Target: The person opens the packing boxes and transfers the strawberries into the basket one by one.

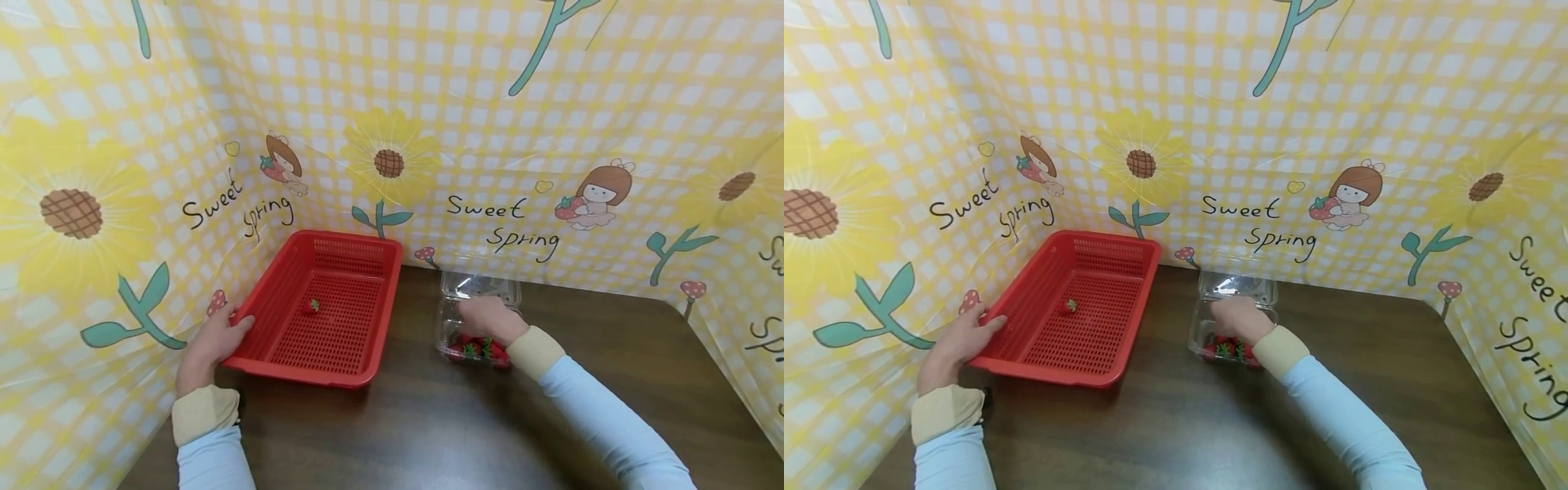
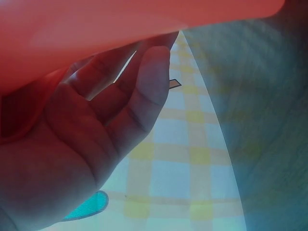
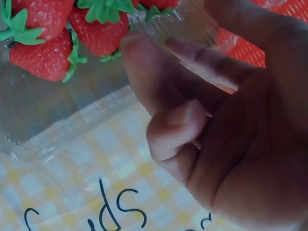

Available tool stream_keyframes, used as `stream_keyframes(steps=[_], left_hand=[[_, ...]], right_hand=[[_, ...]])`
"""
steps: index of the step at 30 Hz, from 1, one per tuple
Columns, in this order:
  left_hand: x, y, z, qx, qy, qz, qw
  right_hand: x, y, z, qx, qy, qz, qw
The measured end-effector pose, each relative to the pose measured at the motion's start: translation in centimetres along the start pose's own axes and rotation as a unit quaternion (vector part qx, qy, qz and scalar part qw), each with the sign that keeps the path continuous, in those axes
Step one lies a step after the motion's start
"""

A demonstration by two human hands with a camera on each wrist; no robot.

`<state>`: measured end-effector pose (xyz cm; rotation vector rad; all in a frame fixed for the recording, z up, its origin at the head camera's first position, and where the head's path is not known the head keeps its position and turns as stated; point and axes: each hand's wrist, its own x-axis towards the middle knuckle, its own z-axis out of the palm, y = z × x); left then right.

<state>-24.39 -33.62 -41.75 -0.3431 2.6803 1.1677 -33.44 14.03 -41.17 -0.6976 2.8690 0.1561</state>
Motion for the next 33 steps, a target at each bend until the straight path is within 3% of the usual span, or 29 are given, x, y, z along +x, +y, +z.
stream_keyframes(steps=[7, 15, 24, 28, 33], left_hand=[[0.1, 0.0, 0.0, -0.006, -0.002, 0.004, 1.0], [0.1, 0.0, 0.1, -0.001, 0.0, 0.006, 1.0], [0.0, 0.0, 0.1, 0.002, 0.004, 0.01, 0.9999], [-0.1, -0.1, 0.1, -0.003, 0.003, 0.007, 1.0], [0.0, -0.2, 0.1, -0.002, 0.007, 0.013, 0.9999]], right_hand=[[0.5, -0.3, 1.0, -0.018, -0.012, 0.001, 1.0], [0.5, -0.6, 0.8, -0.032, -0.017, -0.045, 0.998], [0.9, -0.2, 1.0, 0.013, -0.038, -0.044, 0.998], [0.6, 0.1, 0.2, 0.043, -0.031, -0.06, 0.997], [-0.2, 0.0, -2.3, 0.071, -0.011, -0.073, 0.995]])
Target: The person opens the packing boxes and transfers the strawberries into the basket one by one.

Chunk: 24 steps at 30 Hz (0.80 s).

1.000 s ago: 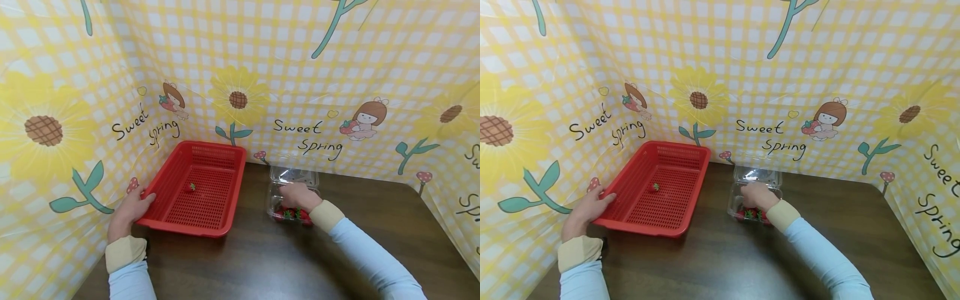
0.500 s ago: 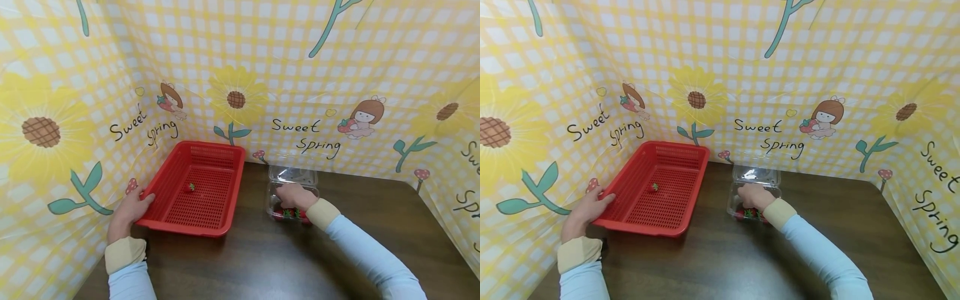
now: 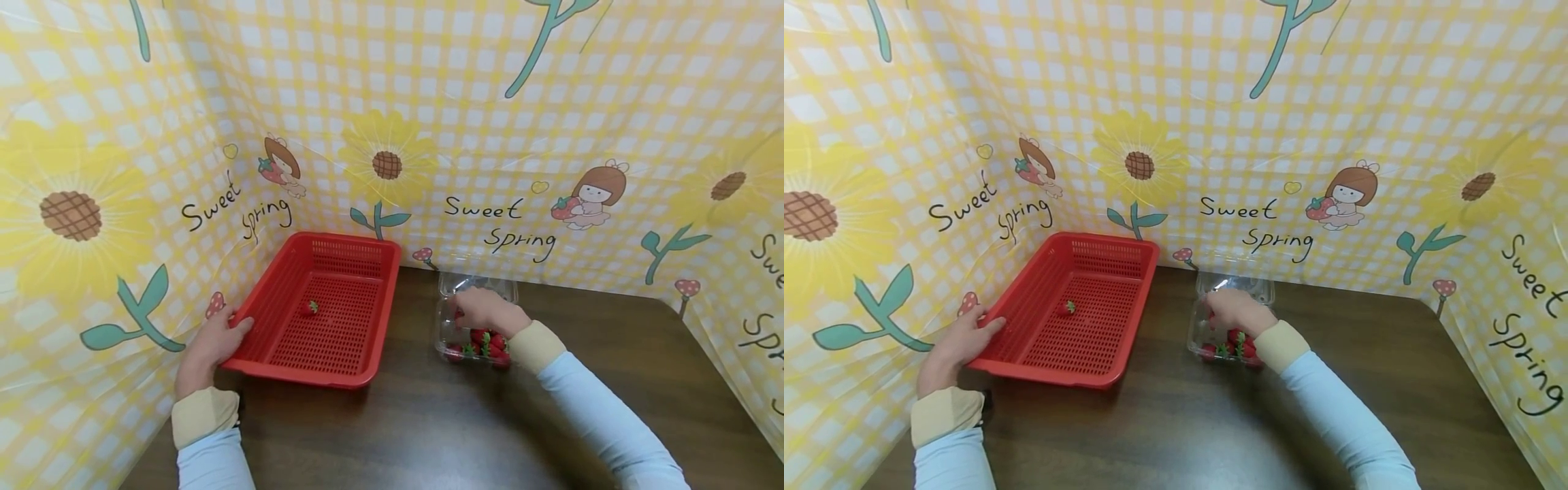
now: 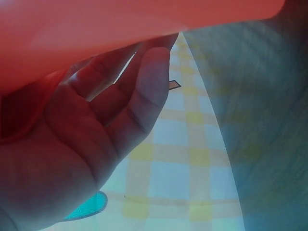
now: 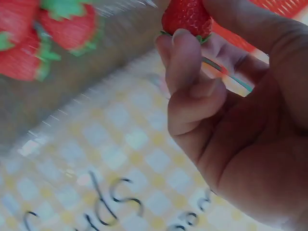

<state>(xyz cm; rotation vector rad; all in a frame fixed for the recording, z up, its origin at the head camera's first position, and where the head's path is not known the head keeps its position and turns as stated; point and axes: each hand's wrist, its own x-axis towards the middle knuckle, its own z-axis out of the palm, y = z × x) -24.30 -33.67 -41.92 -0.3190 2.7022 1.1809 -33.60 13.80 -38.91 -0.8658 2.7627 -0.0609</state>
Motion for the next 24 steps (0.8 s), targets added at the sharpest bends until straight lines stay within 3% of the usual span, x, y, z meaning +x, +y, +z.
stream_keyframes(steps=[10, 18, 24], left_hand=[[-0.2, -0.3, 0.3, -0.004, -0.008, -0.002, 1.0], [0.0, -0.2, 0.6, -0.002, 0.002, 0.004, 1.0], [-0.2, -0.2, -0.1, -0.002, 0.009, 0.015, 0.9998]], right_hand=[[0.5, -1.7, -3.5, 0.036, 0.093, -0.079, 0.992], [2.3, -4.1, -7.1, 0.028, 0.112, -0.11, 0.987], [4.0, -6.7, -9.3, 0.05, 0.122, -0.129, 0.983]])
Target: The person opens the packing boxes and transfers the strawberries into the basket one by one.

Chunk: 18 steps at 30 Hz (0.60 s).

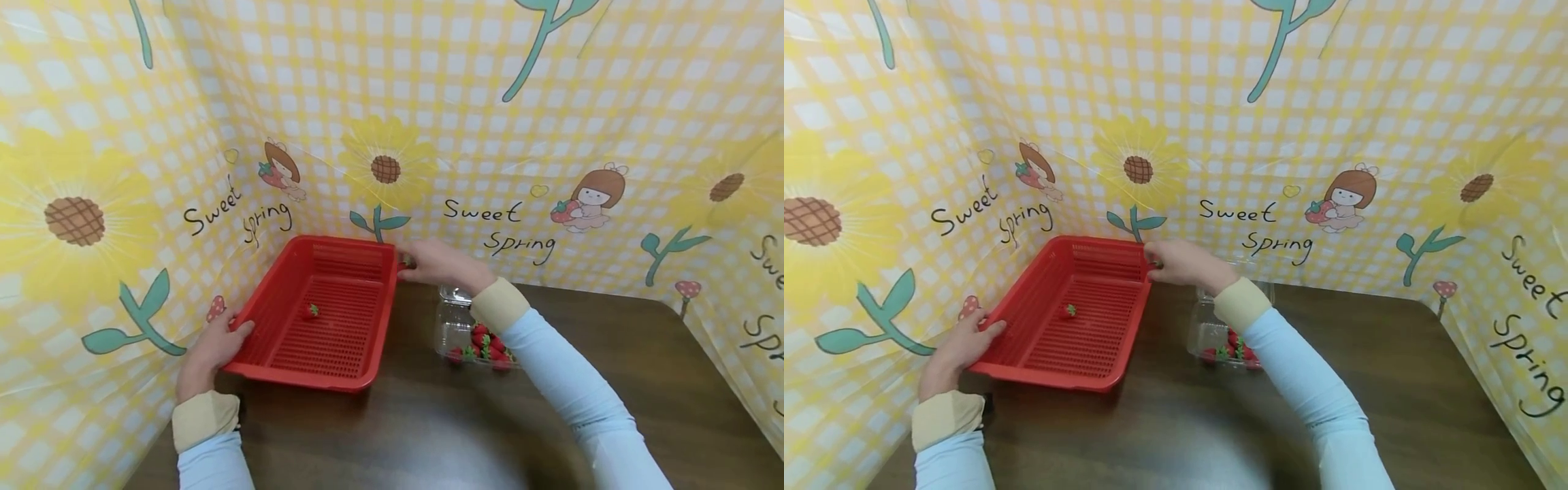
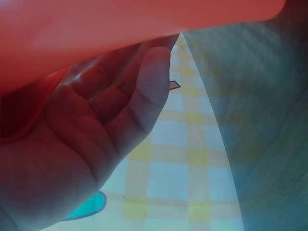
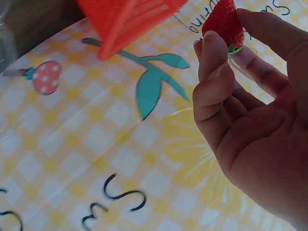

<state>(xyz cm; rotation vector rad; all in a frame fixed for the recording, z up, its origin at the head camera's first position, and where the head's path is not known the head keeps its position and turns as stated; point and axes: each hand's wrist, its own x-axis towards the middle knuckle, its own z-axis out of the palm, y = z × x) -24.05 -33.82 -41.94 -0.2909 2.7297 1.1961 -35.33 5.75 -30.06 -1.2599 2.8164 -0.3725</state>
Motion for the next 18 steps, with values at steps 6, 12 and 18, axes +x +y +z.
stream_keyframes(steps=[6, 12, 18], left_hand=[[0.0, -0.3, -0.9, 0.008, -0.004, -0.001, 1.0], [0.4, -0.1, -0.6, 0.0, -0.017, -0.015, 0.9997], [0.6, 0.1, -0.1, 0.009, -0.015, -0.012, 0.9998]], right_hand=[[3.3, -2.6, -0.9, 0.002, -0.016, -0.01, 1.0], [5.8, -4.6, -1.4, 0.036, -0.027, -0.01, 0.999], [8.7, -6.4, -0.1, 0.038, -0.033, -0.02, 0.999]])
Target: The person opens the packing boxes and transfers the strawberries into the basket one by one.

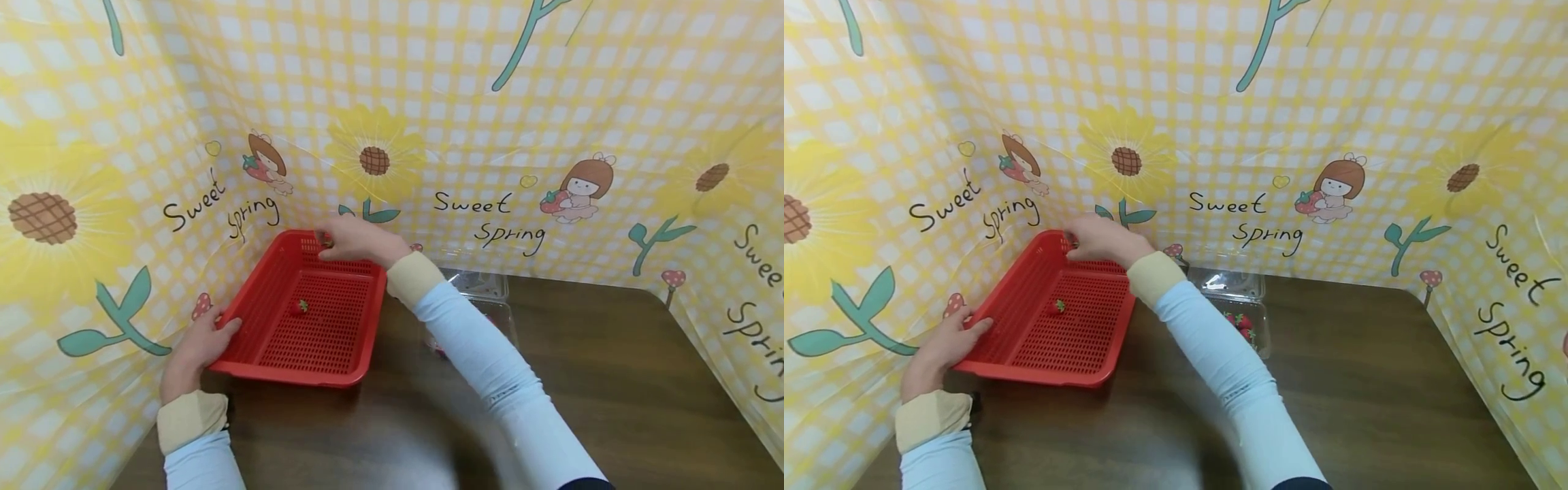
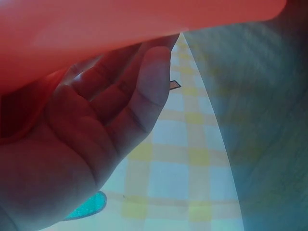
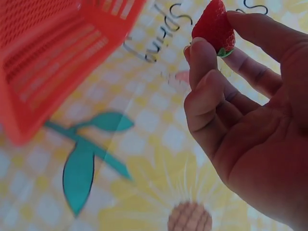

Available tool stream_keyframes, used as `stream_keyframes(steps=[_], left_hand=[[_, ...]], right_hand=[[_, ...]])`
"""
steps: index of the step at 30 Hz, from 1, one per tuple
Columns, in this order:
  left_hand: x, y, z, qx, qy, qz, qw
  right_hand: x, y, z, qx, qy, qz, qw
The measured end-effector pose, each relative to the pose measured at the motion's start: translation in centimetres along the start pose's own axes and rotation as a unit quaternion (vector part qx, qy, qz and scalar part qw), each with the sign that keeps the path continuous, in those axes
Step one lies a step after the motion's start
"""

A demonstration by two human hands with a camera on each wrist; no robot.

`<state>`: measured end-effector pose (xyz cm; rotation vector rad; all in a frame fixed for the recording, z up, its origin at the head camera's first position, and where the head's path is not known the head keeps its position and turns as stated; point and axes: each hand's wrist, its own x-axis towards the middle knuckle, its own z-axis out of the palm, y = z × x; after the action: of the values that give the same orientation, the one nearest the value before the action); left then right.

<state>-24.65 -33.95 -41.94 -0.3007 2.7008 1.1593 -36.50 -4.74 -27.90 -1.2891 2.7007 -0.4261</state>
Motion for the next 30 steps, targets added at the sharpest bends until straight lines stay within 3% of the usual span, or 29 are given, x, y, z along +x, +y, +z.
stream_keyframes(steps=[7, 16, 24, 30], left_hand=[[0.1, 0.1, 0.1, -0.009, 0.001, -0.007, 0.9999], [0.2, 0.0, 0.2, -0.001, 0.012, -0.004, 0.9999], [0.2, 0.2, 0.3, 0.0, 0.01, -0.002, 1.0], [0.3, -0.1, 0.4, 0.003, 0.016, 0.018, 0.9997]], right_hand=[[3.6, -2.5, 2.0, -0.036, -0.034, 0.013, 0.999], [6.7, -4.1, 6.1, -0.017, -0.093, 0.057, 0.994], [8.2, -4.5, 9.9, -0.016, -0.109, 0.084, 0.99], [8.6, -4.8, 12.4, 0.003, -0.131, 0.101, 0.986]])
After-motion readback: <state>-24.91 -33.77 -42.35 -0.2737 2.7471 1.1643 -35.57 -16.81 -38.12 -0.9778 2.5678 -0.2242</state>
